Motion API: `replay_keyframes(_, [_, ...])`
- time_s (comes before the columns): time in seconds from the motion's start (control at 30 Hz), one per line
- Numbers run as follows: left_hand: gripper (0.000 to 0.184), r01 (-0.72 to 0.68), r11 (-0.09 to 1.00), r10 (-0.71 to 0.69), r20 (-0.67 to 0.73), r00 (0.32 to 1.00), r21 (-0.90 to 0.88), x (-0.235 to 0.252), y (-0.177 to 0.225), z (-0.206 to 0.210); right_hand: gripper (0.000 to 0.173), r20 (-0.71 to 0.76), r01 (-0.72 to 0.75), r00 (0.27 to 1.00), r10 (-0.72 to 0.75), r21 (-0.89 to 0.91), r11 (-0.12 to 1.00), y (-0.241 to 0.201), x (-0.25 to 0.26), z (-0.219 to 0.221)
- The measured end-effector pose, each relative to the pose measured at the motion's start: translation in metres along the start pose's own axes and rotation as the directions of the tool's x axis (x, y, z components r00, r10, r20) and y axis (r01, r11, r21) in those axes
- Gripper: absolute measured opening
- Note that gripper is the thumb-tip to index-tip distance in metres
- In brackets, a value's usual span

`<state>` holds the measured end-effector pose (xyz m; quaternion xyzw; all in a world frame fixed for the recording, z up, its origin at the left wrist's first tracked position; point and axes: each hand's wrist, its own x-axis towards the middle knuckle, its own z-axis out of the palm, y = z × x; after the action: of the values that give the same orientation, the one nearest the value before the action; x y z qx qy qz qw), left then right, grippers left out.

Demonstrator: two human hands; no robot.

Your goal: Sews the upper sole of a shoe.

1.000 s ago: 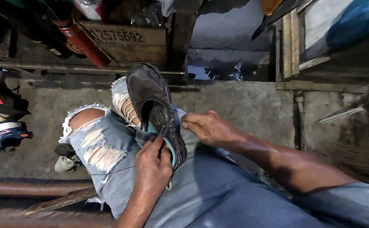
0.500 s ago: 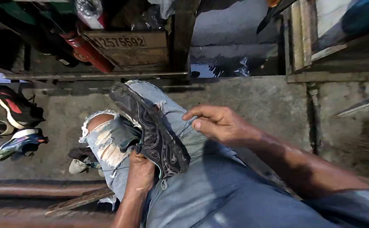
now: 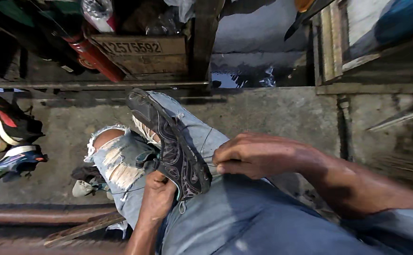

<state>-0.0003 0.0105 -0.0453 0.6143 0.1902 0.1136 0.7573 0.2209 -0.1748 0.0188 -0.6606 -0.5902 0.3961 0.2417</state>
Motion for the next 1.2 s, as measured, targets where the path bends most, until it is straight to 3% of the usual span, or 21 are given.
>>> replay_keyframes(0.1, [0.017,-0.006,1.000,0.006,-0.001,1.000,-0.008,0.001,0.000,0.001,0.038,-0.086,-0.167,0.983,0.160,-0.073,0.983,-0.006,-0.004,-0.006])
replay_keyframes(0.23, [0.013,-0.008,1.000,0.008,0.017,1.000,-0.007,0.002,0.002,0.002,0.039,-0.502,-0.099,0.864,0.038,-0.097,0.990,0.000,0.010,0.018])
replay_keyframes(0.3, [0.013,-0.006,1.000,0.006,0.023,1.000,0.001,0.001,0.004,0.001,0.022,-0.493,-0.096,0.868,0.061,-0.044,0.994,0.002,0.015,0.028])
replay_keyframes(0.43, [0.017,0.011,1.000,-0.012,0.002,1.000,0.011,-0.001,0.007,0.004,0.021,-0.248,-0.094,0.960,0.129,0.150,0.984,0.005,0.019,0.034])
replay_keyframes(0.53, [0.017,0.032,0.999,-0.032,-0.027,0.999,0.017,0.002,0.009,0.005,0.019,-0.227,-0.002,0.971,0.078,0.316,0.949,0.006,0.014,0.027])
replay_keyframes(0.67, [0.017,0.031,0.996,-0.026,-0.051,0.998,0.088,0.003,0.011,0.004,0.022,-0.348,0.239,0.937,-0.032,0.574,0.783,0.005,-0.007,0.002])
replay_keyframes(0.8, [0.015,0.011,0.975,0.005,-0.072,0.997,0.222,0.003,0.015,0.005,0.020,-0.402,0.361,0.915,-0.024,0.791,0.493,0.009,-0.040,-0.034])
replay_keyframes(0.87, [0.014,0.008,0.962,0.013,-0.076,0.997,0.272,0.003,0.016,0.005,0.015,-0.491,0.418,0.871,0.036,0.776,0.472,0.009,-0.059,-0.057])
replay_keyframes(1.0, [0.013,0.020,0.935,0.009,-0.081,0.997,0.354,0.004,0.017,0.005,0.017,-0.692,0.534,0.694,0.197,0.679,0.504,0.030,-0.092,-0.089])
replay_keyframes(1.07, [0.013,0.026,0.928,0.005,-0.081,0.997,0.372,0.004,0.018,0.006,0.021,-0.729,0.454,0.641,0.242,0.614,0.645,0.051,-0.107,-0.101])
replay_keyframes(1.1, [0.013,0.029,0.923,0.003,-0.082,0.997,0.384,0.004,0.019,0.007,0.019,-0.751,0.304,0.593,0.290,0.543,0.783,0.059,-0.111,-0.106])
replay_keyframes(1.13, [0.013,0.035,0.917,-0.002,-0.084,0.996,0.396,0.004,0.020,0.007,0.012,-0.786,0.051,0.525,0.326,0.411,0.910,0.064,-0.112,-0.108])
replay_keyframes(1.17, [0.013,0.044,0.913,-0.009,-0.088,0.996,0.405,0.004,0.021,0.007,0.014,-0.809,-0.251,0.492,0.322,0.223,0.942,0.067,-0.110,-0.106])
replay_keyframes(1.2, [0.012,0.056,0.909,-0.019,-0.094,0.995,0.413,0.004,0.021,0.008,0.031,-0.780,-0.425,0.532,0.328,0.089,0.901,0.064,-0.103,-0.101])
